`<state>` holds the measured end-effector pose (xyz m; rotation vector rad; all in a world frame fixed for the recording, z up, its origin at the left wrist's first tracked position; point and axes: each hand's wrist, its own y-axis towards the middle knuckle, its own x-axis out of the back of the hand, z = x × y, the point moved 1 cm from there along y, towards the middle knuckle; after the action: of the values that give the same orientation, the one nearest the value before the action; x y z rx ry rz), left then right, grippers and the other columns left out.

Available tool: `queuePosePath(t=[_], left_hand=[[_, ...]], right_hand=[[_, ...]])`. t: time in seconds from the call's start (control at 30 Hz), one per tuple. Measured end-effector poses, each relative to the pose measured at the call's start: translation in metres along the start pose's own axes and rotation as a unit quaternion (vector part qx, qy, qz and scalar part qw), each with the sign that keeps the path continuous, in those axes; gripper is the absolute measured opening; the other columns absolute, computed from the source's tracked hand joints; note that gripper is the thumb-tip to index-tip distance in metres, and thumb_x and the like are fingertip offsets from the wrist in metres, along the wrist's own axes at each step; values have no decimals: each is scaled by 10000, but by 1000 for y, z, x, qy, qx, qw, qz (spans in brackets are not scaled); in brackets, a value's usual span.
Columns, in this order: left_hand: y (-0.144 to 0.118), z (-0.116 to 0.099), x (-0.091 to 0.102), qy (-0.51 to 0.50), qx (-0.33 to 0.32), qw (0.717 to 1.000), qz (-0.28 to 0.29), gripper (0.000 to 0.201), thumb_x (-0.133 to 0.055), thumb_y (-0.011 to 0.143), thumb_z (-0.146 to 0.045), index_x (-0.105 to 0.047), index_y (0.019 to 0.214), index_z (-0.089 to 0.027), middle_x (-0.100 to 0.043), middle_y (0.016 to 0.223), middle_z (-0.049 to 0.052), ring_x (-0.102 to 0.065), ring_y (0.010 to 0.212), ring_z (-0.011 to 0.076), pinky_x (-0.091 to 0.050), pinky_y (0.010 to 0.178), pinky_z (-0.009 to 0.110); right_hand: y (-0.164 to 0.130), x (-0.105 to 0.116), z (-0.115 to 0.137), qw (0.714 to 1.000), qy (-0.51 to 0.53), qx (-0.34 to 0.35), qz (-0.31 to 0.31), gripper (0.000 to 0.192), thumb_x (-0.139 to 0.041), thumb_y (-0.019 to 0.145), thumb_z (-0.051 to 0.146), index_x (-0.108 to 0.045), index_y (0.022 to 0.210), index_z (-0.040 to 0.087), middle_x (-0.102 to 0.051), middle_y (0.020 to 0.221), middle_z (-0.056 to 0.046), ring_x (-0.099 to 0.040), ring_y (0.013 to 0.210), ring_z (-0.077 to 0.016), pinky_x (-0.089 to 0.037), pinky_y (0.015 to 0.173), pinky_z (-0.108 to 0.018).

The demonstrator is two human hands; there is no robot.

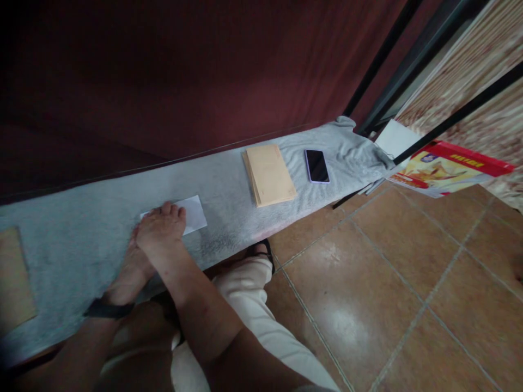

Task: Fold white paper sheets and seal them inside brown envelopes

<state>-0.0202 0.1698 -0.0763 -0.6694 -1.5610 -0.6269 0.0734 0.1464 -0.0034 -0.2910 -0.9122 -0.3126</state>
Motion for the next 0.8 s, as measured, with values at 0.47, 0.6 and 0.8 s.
queuePosePath(t=[0.47, 0.6, 0.8], left_hand=[[-9, 4, 11, -4, 58, 997, -45, 668, -274, 962, -294, -274, 1572, -20, -218, 1668, 208, -114, 1569, 286, -159, 1264, 467], [-7, 1, 18, 0, 90, 996, -22, 664, -257, 971, -300, -253, 1584, -46, -221, 1666, 206, -161, 1560, 292, -178, 1253, 487], [-2, -5, 24, -15, 140, 990, -20, 694, -112, 1004, -392, -266, 1582, -41, -277, 1655, 171, -207, 1546, 316, -172, 1247, 515]], right_hand=[[-3, -23, -15, 995, 44, -1, -85, 537, -257, 1082, 413, -515, 1454, 124, -427, 1587, -103, -354, 1496, -224, -265, 1255, -423], [-7, -15, -23, 998, 20, 3, -62, 534, -258, 1084, 404, -483, 1479, 125, -388, 1608, -104, -329, 1507, -199, -270, 1257, -396], [-11, -6, -41, 1000, 4, 4, -24, 550, -267, 1072, 400, -388, 1541, 138, -247, 1667, -85, -193, 1555, -208, -181, 1282, -452]])
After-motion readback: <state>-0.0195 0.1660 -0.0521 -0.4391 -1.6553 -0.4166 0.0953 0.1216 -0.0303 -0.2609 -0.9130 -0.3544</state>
